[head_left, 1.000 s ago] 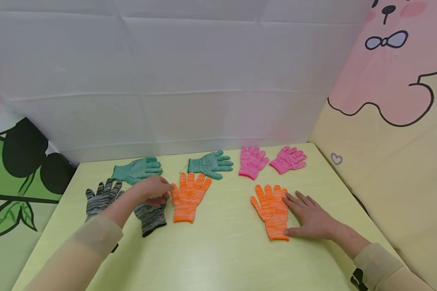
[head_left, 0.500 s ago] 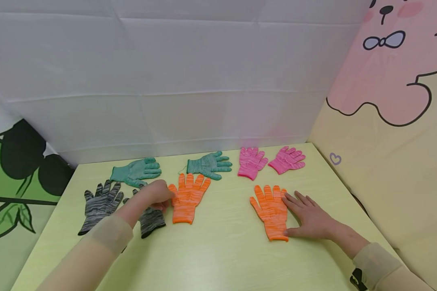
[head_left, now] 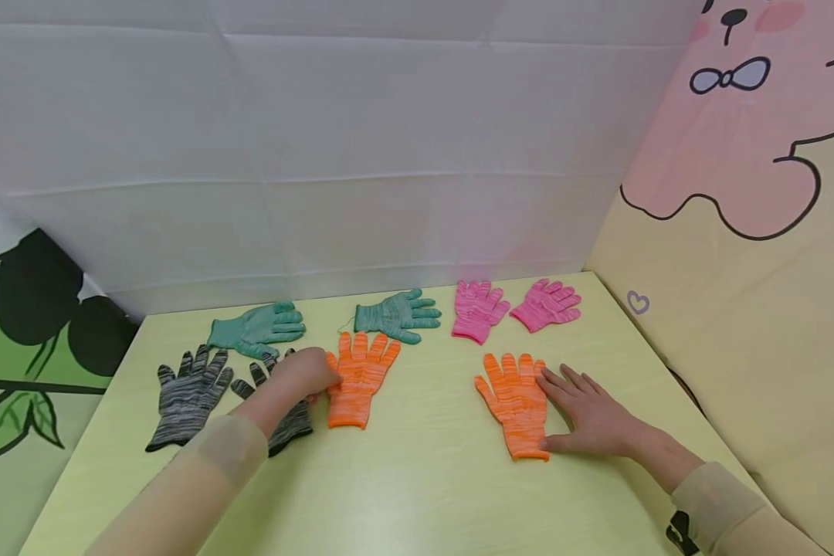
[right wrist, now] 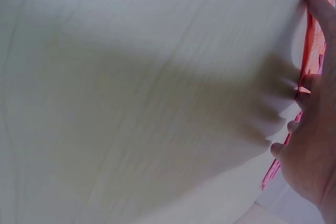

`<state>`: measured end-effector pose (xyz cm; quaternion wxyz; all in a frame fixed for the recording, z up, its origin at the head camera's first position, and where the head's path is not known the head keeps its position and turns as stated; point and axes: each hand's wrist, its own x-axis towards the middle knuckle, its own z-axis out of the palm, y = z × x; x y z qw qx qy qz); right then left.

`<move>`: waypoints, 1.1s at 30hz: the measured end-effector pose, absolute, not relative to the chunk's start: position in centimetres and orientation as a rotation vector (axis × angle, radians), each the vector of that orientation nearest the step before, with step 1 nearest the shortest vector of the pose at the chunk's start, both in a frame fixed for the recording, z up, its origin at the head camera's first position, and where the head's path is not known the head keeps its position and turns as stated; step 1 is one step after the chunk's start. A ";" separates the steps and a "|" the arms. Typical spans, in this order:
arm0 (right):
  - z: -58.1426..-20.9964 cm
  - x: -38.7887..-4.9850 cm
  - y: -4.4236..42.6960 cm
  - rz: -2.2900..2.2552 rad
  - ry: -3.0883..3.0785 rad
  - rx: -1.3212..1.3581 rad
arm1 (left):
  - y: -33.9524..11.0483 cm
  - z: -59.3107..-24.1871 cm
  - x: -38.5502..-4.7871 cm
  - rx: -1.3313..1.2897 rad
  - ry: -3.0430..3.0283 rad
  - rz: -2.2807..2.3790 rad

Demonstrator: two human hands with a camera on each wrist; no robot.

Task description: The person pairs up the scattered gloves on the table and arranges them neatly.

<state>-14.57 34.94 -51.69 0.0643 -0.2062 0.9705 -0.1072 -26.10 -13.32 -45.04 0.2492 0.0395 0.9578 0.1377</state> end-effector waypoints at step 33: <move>-51.8 -14.6 35.0 -0.327 2.915 -0.623 | -15.8 -44.6 -27.2 0.098 2.399 0.873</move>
